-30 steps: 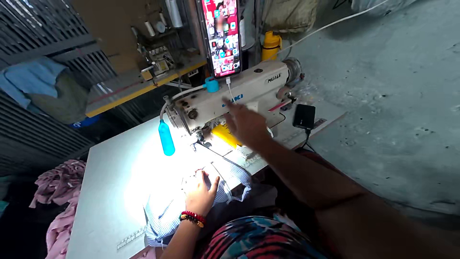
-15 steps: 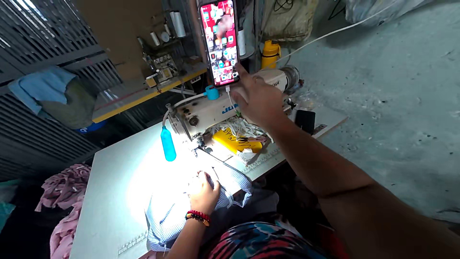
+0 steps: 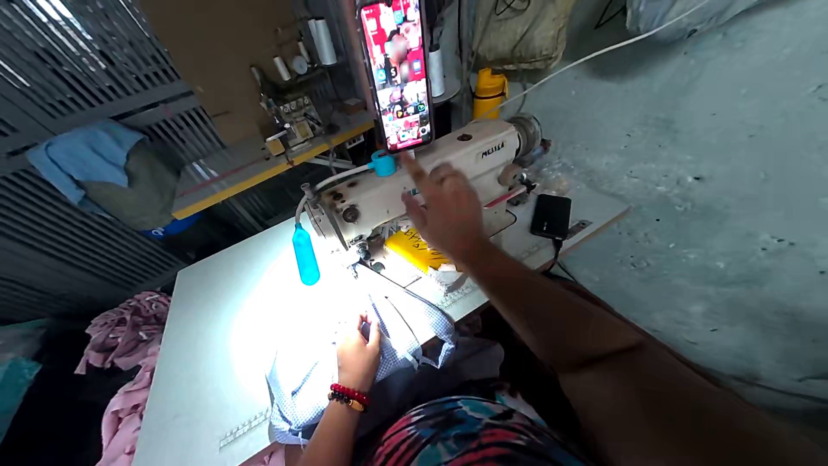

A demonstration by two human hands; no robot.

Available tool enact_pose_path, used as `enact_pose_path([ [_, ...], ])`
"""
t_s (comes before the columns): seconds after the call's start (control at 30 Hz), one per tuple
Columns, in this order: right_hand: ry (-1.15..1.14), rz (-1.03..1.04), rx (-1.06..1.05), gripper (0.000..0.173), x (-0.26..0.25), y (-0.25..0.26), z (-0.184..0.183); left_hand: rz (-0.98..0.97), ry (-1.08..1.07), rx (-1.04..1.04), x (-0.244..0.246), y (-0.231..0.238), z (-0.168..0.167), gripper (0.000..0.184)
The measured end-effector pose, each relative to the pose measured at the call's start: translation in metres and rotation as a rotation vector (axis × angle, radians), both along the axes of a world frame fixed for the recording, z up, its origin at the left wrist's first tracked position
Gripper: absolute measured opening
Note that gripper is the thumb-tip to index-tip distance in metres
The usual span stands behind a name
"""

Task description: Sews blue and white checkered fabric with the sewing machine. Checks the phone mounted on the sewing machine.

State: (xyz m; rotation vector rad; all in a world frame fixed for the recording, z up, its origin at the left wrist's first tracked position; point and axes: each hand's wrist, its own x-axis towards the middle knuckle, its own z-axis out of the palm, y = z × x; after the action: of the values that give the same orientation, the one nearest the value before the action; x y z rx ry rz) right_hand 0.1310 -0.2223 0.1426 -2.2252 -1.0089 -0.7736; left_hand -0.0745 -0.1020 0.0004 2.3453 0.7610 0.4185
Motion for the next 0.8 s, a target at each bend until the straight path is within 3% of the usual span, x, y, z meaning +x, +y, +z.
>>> enact_pose_path([
  [0.2,-0.103,-0.122,-0.196,0.062,0.057,0.014,0.046,-0.015,-0.002,0.037,0.000,-0.002,-0.003,0.028],
  [0.47,-0.062,-0.225,-0.043,0.065,0.061,-0.020,0.020,-0.016,-0.083,0.105,-0.006,-0.007,-0.008,0.029],
  [0.8,-0.077,-0.211,-0.151,0.069,0.067,-0.006,0.036,0.025,-0.190,-0.052,-0.010,-0.005,-0.009,0.028],
])
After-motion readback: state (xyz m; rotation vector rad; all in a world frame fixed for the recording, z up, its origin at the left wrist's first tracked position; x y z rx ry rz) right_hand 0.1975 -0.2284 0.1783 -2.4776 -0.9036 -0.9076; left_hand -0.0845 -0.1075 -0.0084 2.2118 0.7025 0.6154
